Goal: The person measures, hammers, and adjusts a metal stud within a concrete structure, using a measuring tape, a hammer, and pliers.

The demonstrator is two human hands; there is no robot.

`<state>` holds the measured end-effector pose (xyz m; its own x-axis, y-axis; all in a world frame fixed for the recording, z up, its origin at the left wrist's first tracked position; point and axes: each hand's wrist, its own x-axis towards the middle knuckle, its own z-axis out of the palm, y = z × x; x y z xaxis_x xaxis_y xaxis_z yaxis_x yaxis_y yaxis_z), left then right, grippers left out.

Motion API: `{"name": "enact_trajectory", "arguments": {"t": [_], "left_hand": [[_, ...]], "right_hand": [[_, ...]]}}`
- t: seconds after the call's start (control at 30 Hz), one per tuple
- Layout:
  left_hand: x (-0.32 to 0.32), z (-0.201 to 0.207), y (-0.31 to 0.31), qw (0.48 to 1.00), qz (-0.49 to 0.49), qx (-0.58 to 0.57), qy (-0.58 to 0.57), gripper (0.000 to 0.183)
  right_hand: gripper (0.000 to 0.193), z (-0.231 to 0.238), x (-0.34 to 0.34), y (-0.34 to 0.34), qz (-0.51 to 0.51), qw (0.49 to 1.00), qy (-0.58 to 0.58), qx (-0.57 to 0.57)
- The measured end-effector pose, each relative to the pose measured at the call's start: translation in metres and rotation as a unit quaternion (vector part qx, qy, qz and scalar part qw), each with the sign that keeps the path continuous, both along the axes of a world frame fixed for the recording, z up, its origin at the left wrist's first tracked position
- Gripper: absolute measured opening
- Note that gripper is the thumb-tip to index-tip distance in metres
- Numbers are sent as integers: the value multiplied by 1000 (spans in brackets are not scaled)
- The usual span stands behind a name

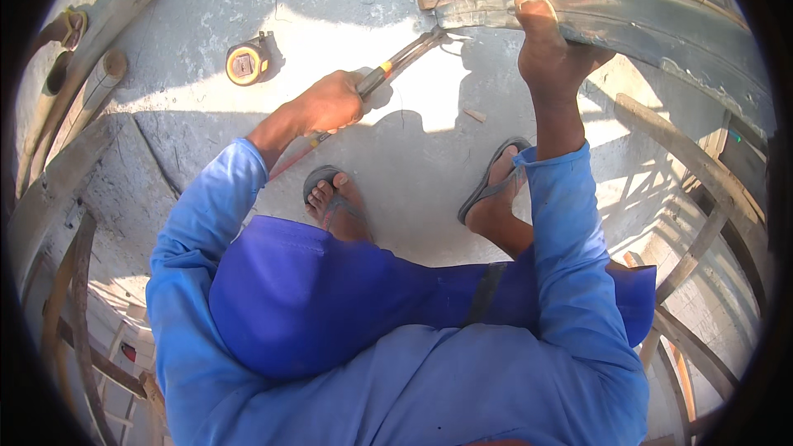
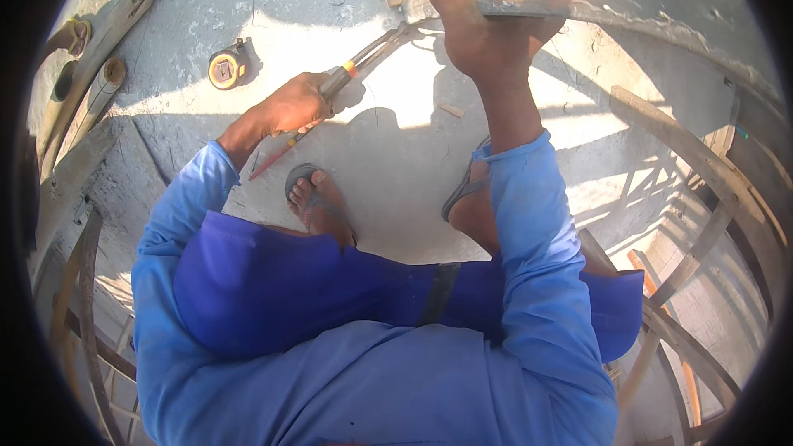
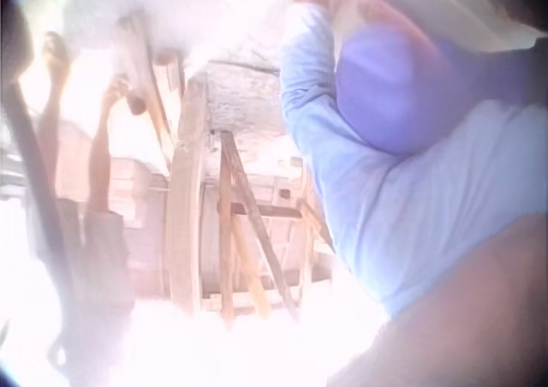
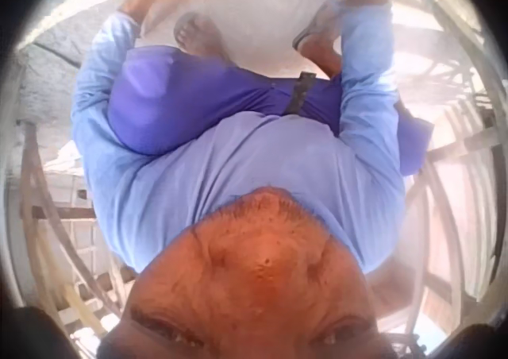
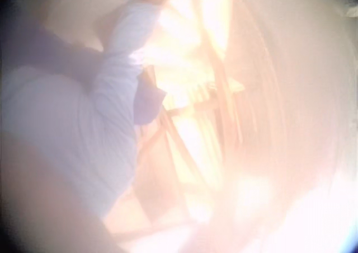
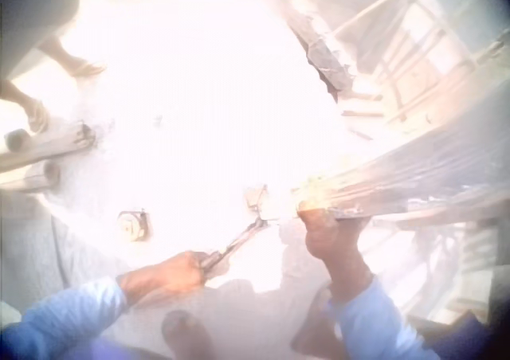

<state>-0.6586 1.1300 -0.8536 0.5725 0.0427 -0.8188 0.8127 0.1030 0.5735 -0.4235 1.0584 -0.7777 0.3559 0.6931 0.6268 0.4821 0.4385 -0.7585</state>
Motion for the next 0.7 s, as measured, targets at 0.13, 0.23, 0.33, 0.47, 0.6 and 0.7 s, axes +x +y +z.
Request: {"name": "enact_trajectory", "arguments": {"t": [0.13, 0.23, 0.33, 0.47, 0.6, 0.7], "left_hand": [[-10, -11, -42, 920, 240, -306, -47, 43], [-12, -23, -62, 831, 338, -442, -30, 46], [-7, -23, -79, 797, 350, -491, -40, 47], [1, -6, -86, 840, 340, -418, -67, 48], [1, 15, -39, 995, 40, 92, -13, 45], [-13, -1, -42, 913, -18, 399, -86, 37]], "right_hand": [[21, 2, -4, -2, -14, 999, 47, -6], [22, 6, 0, 0, 2, 999, -24, -29], [23, 3, -5, -3, -8, 999, 42, -13], [22, 4, -17, 1, -34, 995, 92, 7], [21, 4, -8, 1, -27, 999, 31, -4], [21, 5, -10, 1, -28, 999, 36, -11]]}}
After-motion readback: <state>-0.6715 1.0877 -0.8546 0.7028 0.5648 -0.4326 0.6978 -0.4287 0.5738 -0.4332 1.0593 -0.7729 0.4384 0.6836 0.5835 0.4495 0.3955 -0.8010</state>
